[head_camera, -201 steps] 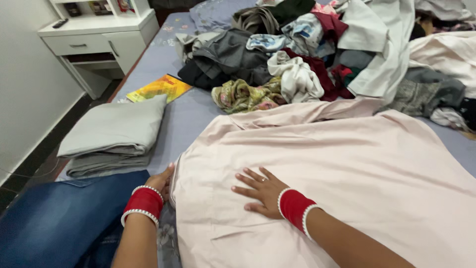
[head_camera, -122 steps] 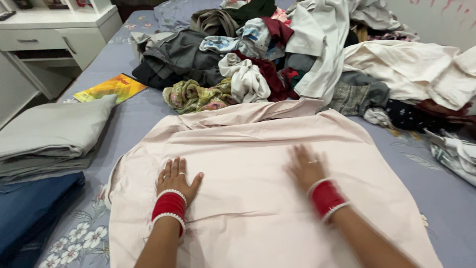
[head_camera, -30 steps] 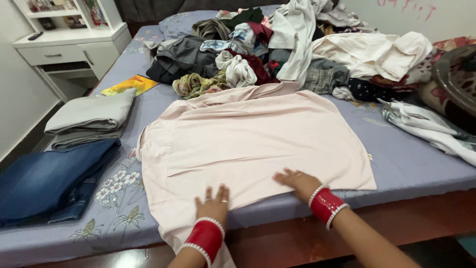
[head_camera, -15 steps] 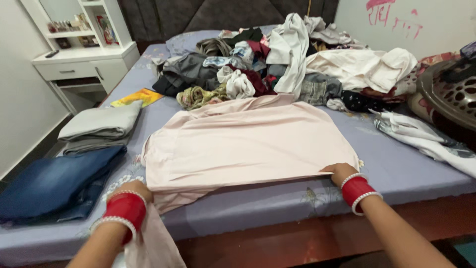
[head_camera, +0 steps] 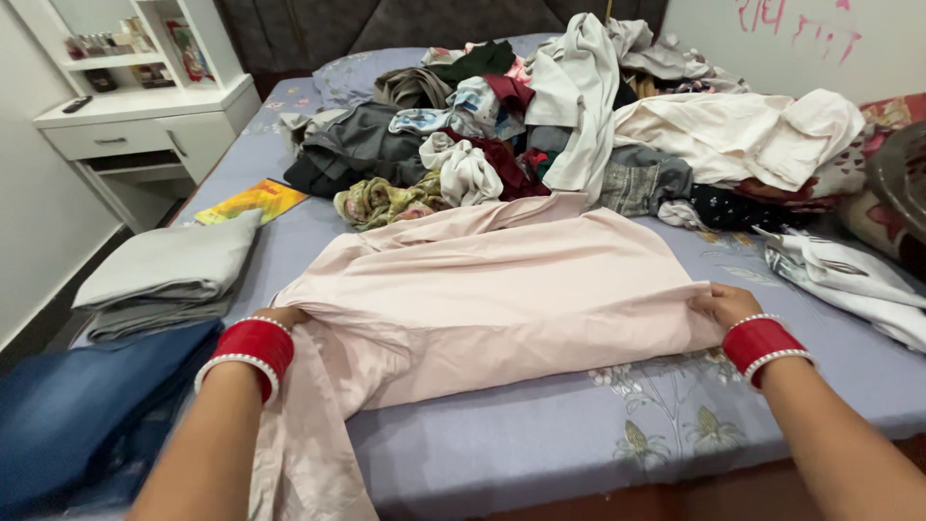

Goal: The person smooths a pink shirt on a bed, folds the sleeves across the back, and then folds the body of the shirt into a rectangle.

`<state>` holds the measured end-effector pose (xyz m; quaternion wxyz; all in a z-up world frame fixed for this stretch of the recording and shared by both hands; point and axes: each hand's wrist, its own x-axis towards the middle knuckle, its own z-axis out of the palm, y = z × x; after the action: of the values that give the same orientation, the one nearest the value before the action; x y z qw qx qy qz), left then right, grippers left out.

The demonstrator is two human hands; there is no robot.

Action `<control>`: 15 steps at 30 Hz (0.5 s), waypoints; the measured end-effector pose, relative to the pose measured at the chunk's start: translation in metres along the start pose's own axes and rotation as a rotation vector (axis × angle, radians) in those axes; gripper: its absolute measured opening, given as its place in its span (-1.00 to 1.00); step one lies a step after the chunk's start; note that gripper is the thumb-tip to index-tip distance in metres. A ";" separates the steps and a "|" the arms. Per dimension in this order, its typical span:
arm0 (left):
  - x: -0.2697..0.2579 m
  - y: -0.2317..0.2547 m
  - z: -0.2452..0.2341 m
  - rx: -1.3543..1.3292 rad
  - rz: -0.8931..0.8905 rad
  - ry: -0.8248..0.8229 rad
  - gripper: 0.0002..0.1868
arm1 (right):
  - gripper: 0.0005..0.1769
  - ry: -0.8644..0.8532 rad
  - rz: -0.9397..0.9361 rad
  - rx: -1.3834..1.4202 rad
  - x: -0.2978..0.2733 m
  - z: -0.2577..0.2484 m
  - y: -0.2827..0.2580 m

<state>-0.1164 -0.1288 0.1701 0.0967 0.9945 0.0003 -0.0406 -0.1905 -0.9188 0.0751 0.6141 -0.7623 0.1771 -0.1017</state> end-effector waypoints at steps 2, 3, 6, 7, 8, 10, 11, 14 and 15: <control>0.015 0.004 0.014 0.101 0.068 0.103 -0.53 | -0.65 0.087 -0.021 -0.264 0.006 0.012 -0.003; 0.026 0.009 0.021 0.085 0.046 0.117 -0.57 | -0.64 0.134 -0.016 -0.227 0.008 0.021 -0.003; 0.058 0.022 0.036 0.080 -0.026 0.136 -0.65 | -0.60 0.265 -0.028 -0.212 0.012 0.050 -0.001; 0.065 0.026 0.040 0.105 -0.051 0.122 -0.66 | -0.60 0.301 -0.045 -0.273 0.014 0.057 0.000; 0.070 0.031 0.044 0.130 -0.078 0.108 -0.66 | -0.59 0.335 -0.061 -0.336 0.015 0.064 0.001; 0.075 0.043 0.051 0.179 -0.130 0.079 -0.66 | -0.59 0.368 -0.006 -0.492 0.019 0.074 0.002; 0.076 0.050 0.052 0.204 -0.157 0.065 -0.66 | -0.57 0.384 0.022 -0.570 0.021 0.078 0.002; 0.076 0.071 0.043 -0.034 -0.259 0.090 -0.58 | -0.58 0.383 0.002 -0.516 0.027 0.084 -0.003; 0.075 0.079 0.041 -0.360 -0.407 0.130 -0.64 | -0.57 0.374 -0.009 -0.550 0.029 0.085 -0.004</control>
<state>-0.0446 -0.2142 0.1395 0.2614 0.9414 0.2133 0.0052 -0.1320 -0.8526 0.0577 0.3419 -0.8685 0.3039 -0.1910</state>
